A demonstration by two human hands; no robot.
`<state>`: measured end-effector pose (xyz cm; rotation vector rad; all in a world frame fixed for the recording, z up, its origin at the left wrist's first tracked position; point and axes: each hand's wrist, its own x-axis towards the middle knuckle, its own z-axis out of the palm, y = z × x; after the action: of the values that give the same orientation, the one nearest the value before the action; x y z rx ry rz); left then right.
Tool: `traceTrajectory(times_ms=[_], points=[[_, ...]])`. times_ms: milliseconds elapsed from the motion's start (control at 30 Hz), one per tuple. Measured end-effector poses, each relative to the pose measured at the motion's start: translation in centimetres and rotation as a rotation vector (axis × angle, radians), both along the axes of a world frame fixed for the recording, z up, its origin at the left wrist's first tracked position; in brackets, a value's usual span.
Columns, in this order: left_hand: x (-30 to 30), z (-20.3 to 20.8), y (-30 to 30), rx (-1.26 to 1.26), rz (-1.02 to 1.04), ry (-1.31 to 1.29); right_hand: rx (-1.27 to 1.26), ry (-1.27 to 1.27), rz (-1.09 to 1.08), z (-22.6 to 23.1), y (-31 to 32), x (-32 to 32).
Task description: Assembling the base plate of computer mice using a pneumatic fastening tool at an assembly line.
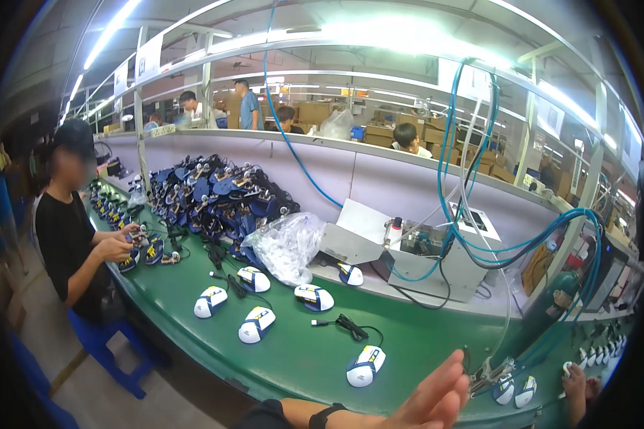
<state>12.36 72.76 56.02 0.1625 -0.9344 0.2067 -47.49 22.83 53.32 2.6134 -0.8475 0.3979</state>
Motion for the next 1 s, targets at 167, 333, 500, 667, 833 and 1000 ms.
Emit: traceTrajectory(times_ms=[167, 333, 500, 667, 833, 1000], points=[[1.4, 1.0, 0.0, 0.152, 0.303, -0.346, 0.277, -0.403, 0.334, -1.1, 19.2, 32.2], [2.0, 0.7, -0.4, -0.075, 0.348, -0.190, 0.531, -0.533, 0.937, 2.2, 44.3, 50.3], [0.8, 7.3, 3.2, -0.372, 0.473, 0.313, 0.666, -0.521, 1.253, 1.0, 51.9, 53.6], [6.4, 6.3, 5.5, -0.310, 0.720, -0.073, 0.685, -0.580, 1.291, 0.8, 52.0, 52.4], [9.6, 6.6, 6.3, 0.242, 0.840, -0.321, 0.528, -1.117, 0.992, 2.7, 46.6, 48.3], [12.1, 1.1, 2.1, 0.988, 0.885, -0.495, 0.332, -1.361, 0.608, 5.6, 40.6, 48.1]])
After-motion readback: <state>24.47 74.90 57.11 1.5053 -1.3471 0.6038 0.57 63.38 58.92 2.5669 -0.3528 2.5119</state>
